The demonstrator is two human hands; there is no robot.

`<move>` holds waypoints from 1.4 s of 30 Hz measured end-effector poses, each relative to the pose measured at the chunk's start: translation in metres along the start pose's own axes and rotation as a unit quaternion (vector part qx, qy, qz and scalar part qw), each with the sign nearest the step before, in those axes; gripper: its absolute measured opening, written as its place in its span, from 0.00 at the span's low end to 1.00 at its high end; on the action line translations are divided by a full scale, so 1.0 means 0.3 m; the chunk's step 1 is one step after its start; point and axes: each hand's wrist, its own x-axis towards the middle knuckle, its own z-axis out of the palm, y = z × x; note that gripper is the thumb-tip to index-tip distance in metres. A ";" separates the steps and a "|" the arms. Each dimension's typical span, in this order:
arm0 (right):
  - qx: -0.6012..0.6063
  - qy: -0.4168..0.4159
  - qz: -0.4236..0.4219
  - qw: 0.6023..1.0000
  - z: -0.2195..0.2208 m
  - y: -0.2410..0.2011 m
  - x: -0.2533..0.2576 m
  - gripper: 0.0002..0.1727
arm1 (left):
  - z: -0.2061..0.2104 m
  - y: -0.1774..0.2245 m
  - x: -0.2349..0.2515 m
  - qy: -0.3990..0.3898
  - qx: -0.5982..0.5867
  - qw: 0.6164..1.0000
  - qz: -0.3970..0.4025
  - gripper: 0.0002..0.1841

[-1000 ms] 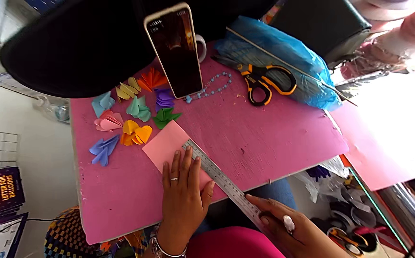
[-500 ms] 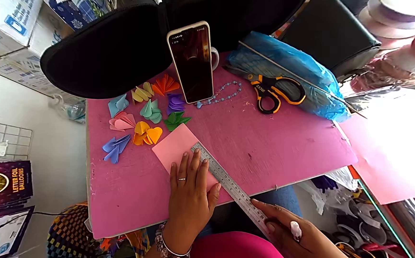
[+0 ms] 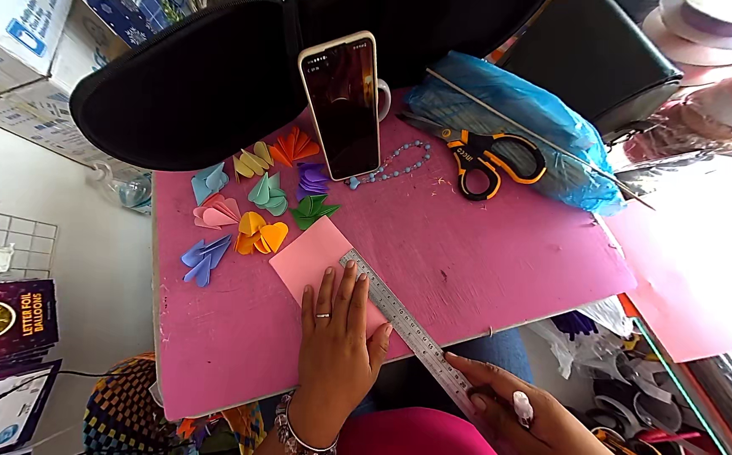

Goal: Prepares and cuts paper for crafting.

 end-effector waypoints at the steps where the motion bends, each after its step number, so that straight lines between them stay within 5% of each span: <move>1: 0.001 0.001 0.000 1.000 0.001 0.000 -0.001 0.23 | 0.001 0.000 0.000 0.000 0.000 1.000 0.000 0.37; 27: 0.020 0.004 -0.003 1.000 -0.001 0.000 -0.002 0.23 | -0.026 0.005 0.019 -0.017 0.010 1.000 -0.005 0.36; 42: -0.005 0.049 -0.087 0.995 -0.039 0.041 0.130 0.17 | 0.001 0.000 0.051 0.030 -0.022 0.999 -0.030 0.30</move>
